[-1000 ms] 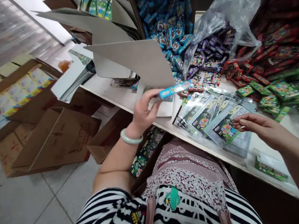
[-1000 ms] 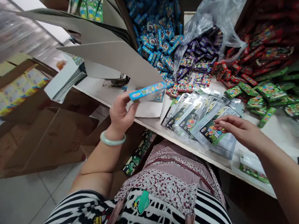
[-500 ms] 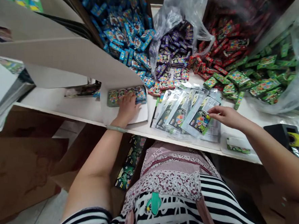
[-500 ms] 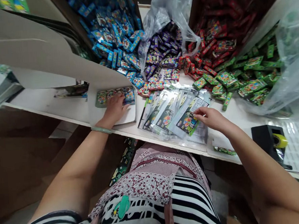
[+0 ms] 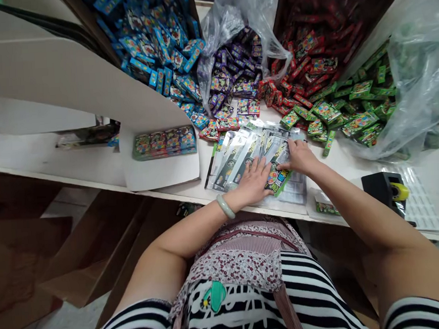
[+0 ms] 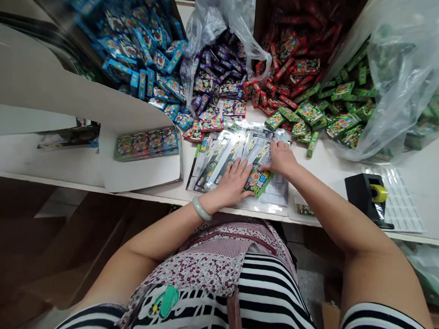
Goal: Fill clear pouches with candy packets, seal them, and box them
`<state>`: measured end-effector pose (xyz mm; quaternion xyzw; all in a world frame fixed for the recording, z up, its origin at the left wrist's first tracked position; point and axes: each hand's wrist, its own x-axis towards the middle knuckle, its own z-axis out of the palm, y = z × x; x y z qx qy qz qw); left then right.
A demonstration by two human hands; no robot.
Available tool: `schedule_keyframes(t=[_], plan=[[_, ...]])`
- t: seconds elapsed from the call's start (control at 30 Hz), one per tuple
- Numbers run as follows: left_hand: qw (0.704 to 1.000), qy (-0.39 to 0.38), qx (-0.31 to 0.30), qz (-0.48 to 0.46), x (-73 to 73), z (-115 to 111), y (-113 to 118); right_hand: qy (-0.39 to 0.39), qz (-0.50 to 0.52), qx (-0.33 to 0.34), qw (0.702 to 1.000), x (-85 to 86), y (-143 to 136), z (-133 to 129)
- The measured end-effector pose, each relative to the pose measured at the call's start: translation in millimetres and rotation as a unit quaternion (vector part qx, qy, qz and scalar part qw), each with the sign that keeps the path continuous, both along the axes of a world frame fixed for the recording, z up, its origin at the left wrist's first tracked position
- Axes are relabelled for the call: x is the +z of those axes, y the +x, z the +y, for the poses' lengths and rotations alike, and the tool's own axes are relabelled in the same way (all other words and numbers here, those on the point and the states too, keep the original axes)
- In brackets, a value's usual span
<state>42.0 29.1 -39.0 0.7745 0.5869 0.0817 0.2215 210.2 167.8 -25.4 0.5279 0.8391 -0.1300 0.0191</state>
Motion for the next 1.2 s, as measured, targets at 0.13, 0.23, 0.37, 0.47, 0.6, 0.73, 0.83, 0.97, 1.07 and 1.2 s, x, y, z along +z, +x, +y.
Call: schedule_keyframes(t=[0.13,0.23,0.37,0.47,0.6,0.73,0.83,0.97,1.07,1.2], plan=[[0.993,0.041,0.041,-0.107,-5.0,2,-9,-0.002,0.089,-0.051,0.995,13.8,6,9],[0.960,0.107,0.113,-0.234,3.7,7,-15,0.000,0.213,-0.028,0.977,41.6,12,9],[0.939,0.177,0.088,-0.280,32.8,11,-33,-0.187,0.340,0.041,0.921,87.8,18,-5],[0.950,0.234,0.012,-0.208,53.8,7,-48,-0.323,0.346,0.073,0.878,106.0,16,-18],[0.955,0.288,0.005,-0.075,66.5,2,-53,-0.295,0.432,0.033,0.851,102.7,0,-31],[0.958,0.280,0.061,-0.017,66.9,2,-53,-0.277,0.473,0.067,0.834,102.8,-17,-35],[0.957,0.270,0.075,-0.078,68.1,1,-62,-0.199,0.439,0.101,0.870,113.6,-21,-40],[0.908,0.265,0.180,-0.270,73.7,-7,-71,-0.015,0.409,0.046,0.911,112.5,-21,-65],[0.854,0.206,0.237,-0.415,74.0,-15,-64,-0.077,0.463,0.053,0.881,88.6,-25,-85],[0.794,0.046,0.187,-0.577,61.1,-20,-49,-0.221,0.545,0.021,0.809,54.4,-31,-96]])
